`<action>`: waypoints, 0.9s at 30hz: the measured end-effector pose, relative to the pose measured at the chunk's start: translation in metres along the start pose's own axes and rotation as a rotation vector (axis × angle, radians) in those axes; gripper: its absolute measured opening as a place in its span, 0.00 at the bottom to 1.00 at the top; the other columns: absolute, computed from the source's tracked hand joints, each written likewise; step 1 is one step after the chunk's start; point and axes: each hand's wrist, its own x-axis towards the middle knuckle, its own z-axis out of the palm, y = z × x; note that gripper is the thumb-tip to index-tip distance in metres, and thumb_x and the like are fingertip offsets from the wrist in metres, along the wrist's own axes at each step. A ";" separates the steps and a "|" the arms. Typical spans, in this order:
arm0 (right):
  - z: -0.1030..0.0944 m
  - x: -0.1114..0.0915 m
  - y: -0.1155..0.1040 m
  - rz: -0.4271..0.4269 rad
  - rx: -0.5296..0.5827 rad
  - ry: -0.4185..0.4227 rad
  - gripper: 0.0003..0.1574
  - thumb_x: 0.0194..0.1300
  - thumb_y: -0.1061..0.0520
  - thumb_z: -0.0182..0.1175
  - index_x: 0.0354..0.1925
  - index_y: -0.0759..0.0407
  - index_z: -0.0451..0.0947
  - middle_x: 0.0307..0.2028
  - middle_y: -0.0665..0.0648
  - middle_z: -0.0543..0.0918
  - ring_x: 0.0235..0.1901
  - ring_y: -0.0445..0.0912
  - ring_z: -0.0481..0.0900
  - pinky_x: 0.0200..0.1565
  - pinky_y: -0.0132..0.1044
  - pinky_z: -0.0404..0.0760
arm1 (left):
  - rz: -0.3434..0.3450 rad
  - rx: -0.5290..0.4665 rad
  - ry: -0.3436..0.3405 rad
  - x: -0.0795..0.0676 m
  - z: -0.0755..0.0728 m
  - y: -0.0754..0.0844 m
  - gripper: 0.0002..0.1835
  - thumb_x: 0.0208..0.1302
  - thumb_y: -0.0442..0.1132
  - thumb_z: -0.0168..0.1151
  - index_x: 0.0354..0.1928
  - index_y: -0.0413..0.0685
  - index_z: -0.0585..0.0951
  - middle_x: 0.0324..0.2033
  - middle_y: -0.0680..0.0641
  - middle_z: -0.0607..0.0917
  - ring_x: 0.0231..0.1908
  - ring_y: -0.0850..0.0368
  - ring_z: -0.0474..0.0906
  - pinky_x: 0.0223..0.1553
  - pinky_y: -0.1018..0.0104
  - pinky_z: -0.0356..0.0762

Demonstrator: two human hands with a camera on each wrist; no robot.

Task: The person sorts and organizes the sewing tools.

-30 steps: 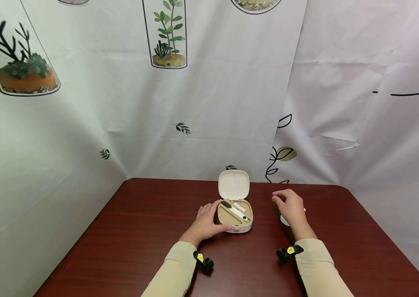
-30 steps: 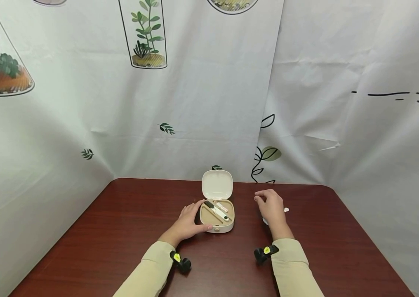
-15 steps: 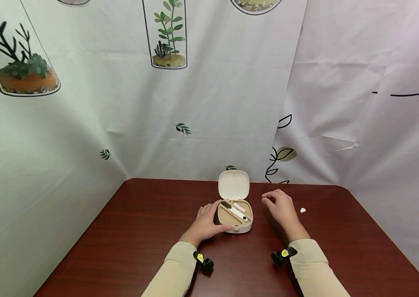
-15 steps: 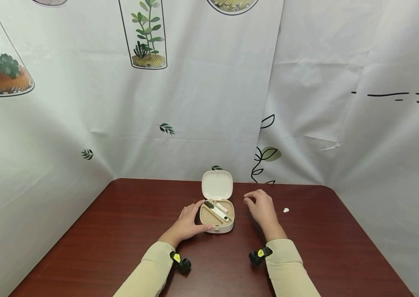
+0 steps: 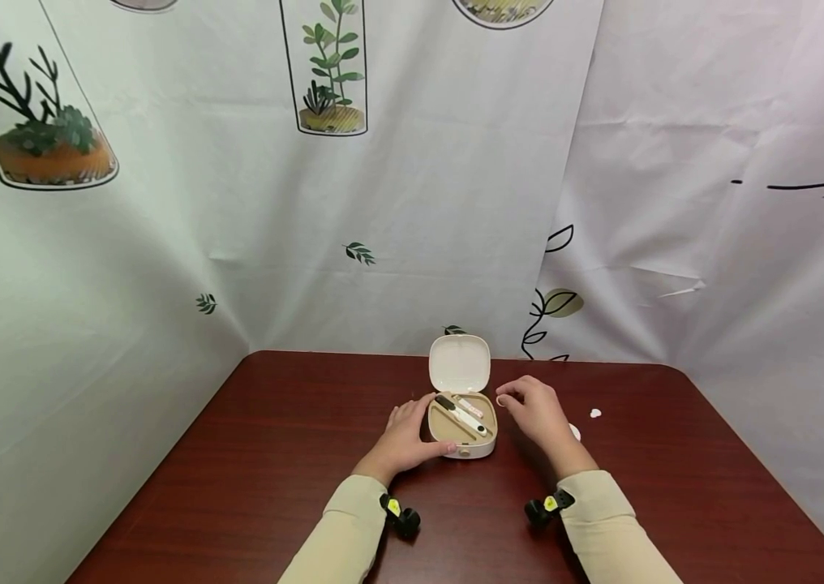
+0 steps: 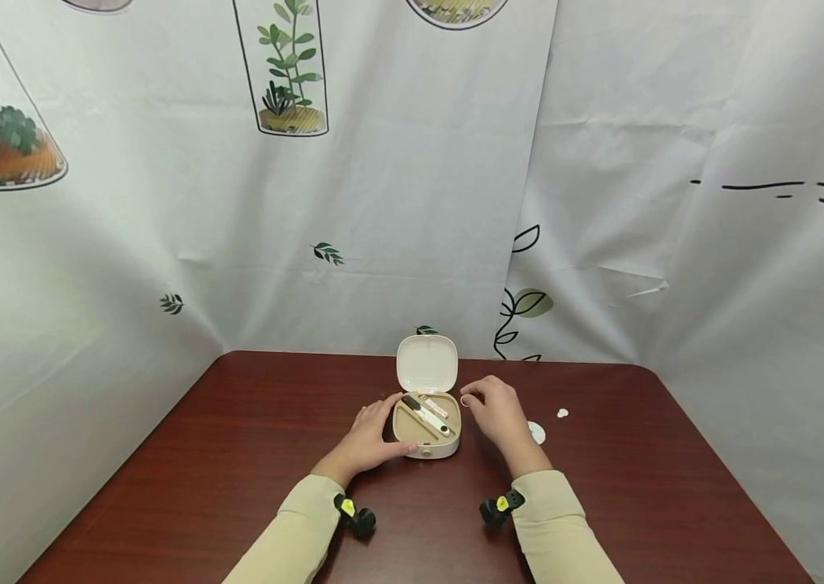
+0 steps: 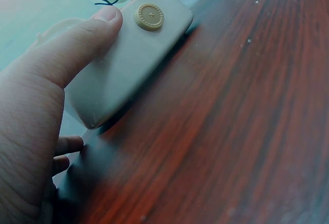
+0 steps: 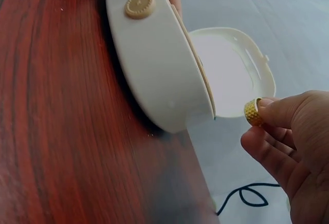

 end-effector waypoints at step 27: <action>0.017 -0.003 -0.010 0.039 -0.024 -0.154 0.04 0.61 0.62 0.69 0.30 0.54 0.87 0.35 0.53 0.84 0.39 0.48 0.80 0.48 0.49 0.80 | 0.004 0.013 0.002 0.001 0.002 -0.001 0.56 0.53 0.72 0.68 0.78 0.54 0.59 0.72 0.42 0.67 0.74 0.39 0.56 0.75 0.40 0.44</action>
